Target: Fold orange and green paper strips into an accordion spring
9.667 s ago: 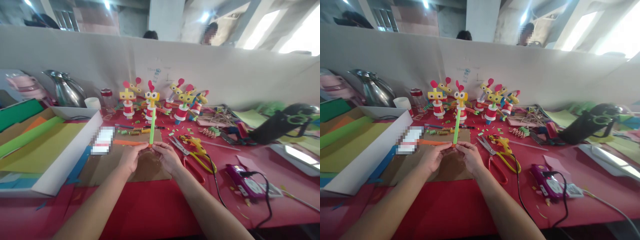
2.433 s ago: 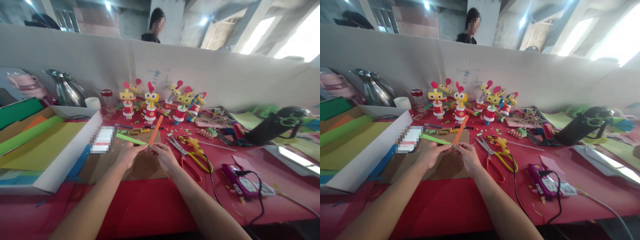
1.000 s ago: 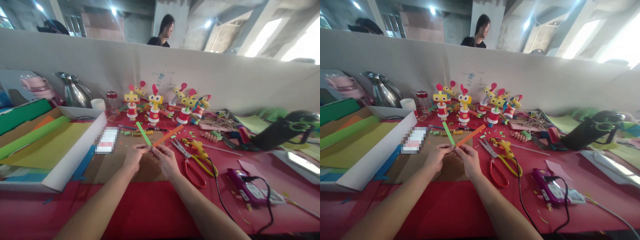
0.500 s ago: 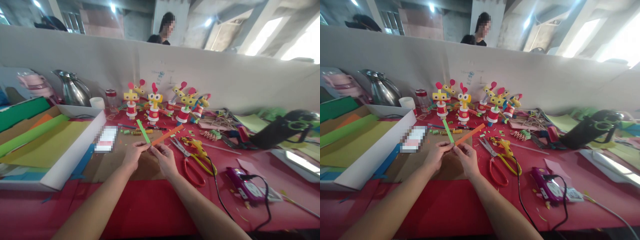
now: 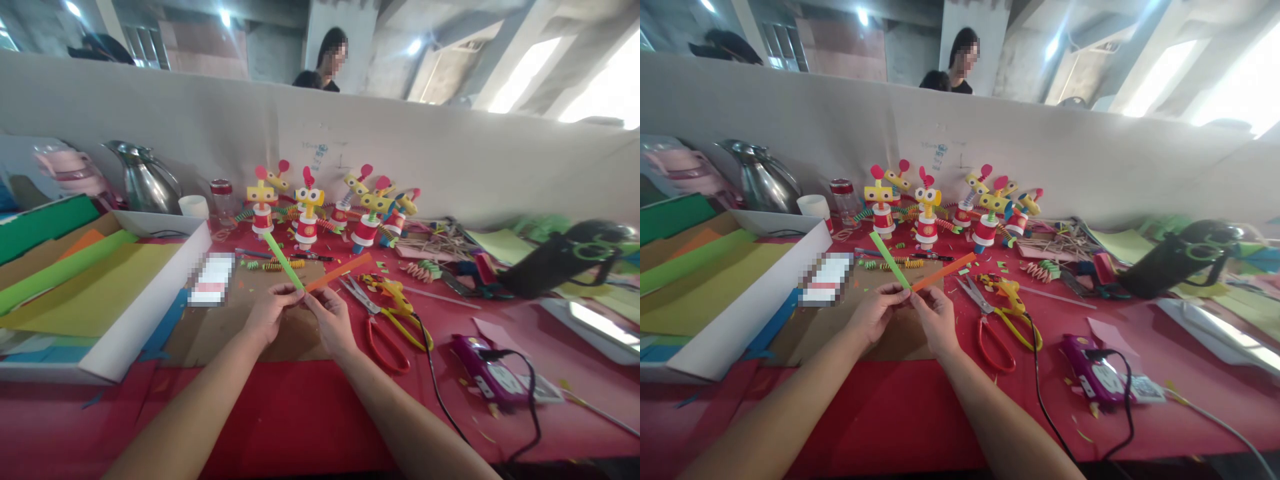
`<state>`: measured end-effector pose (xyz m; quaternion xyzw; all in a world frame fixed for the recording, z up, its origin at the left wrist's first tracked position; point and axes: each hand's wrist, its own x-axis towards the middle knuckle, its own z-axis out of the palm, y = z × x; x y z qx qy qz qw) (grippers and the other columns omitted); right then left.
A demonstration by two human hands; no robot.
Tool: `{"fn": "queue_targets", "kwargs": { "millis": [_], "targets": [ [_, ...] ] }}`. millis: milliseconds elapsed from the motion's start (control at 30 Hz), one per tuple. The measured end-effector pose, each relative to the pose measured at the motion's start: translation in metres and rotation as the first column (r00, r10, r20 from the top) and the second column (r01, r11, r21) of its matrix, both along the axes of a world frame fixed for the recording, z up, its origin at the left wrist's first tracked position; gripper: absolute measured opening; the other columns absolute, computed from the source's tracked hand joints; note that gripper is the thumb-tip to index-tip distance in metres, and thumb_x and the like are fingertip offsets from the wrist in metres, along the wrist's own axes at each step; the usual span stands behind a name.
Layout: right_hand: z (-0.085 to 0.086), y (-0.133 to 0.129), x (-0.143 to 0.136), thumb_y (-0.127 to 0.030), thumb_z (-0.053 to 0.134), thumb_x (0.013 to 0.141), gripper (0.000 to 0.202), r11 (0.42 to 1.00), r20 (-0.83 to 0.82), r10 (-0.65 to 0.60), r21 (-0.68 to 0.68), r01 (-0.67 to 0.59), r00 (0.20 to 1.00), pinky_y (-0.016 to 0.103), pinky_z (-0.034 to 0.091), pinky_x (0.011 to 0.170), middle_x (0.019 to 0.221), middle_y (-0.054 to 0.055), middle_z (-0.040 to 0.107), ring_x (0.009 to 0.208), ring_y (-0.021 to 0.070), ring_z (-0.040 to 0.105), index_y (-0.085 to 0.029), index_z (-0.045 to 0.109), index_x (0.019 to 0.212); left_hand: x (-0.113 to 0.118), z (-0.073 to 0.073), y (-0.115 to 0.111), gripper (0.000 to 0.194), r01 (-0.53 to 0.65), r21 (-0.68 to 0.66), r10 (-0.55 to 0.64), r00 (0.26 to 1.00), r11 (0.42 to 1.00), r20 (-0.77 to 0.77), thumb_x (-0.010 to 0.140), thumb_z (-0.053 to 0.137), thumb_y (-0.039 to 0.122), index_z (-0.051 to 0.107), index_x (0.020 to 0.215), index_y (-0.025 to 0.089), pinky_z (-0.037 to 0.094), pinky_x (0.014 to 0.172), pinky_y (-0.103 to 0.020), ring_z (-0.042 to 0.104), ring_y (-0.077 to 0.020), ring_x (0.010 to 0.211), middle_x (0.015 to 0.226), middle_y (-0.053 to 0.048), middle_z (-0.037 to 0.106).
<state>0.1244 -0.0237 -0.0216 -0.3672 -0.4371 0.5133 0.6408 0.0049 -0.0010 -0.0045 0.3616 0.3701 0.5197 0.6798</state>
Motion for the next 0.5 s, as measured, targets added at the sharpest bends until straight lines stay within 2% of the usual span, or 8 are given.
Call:
{"fn": "queue_targets", "kwargs": {
  "millis": [167, 367, 500],
  "targets": [
    [0.002, -0.001, 0.002, -0.028, 0.072, 0.074, 0.010, 0.999, -0.019, 0.031, -0.010, -0.031, 0.999, 0.027, 0.049, 0.071, 0.070, -0.001, 0.066, 0.067, 0.0130, 0.060, -0.020, 0.068, 0.077, -0.001, 0.000, 0.000, 0.024, -0.030, 0.009, 0.030, 0.999, 1.000, -0.034, 0.049, 0.084, 0.029, 0.071, 0.064, 0.016, 0.042, 0.072, -0.029, 0.057, -0.0149, 0.065, 0.064, -0.002, 0.066],
    [0.003, -0.001, 0.002, -0.035, 0.073, 0.074, 0.016, 0.999, 0.021, 0.033, -0.029, -0.033, 0.999, 0.030, 0.052, 0.073, 0.073, 0.001, 0.069, 0.069, 0.0154, 0.063, -0.020, 0.069, 0.078, -0.004, -0.010, 0.004, 0.023, -0.093, 0.068, 0.102, 0.982, 0.993, -0.158, 0.054, 0.083, 0.032, 0.075, 0.069, 0.018, 0.042, 0.076, -0.031, 0.060, -0.0182, 0.071, 0.066, -0.003, 0.068],
    [0.002, 0.000, 0.002, -0.035, 0.072, 0.074, 0.016, 0.999, 0.033, 0.029, -0.033, -0.027, 0.999, 0.029, 0.053, 0.070, 0.072, 0.001, 0.068, 0.066, 0.0147, 0.062, -0.020, 0.069, 0.078, -0.003, -0.014, 0.004, 0.018, -0.105, 0.135, 0.128, 0.975, 0.985, -0.180, 0.057, 0.081, 0.032, 0.076, 0.068, 0.019, 0.042, 0.076, -0.031, 0.059, -0.0188, 0.073, 0.068, -0.004, 0.068]
  ]
}}
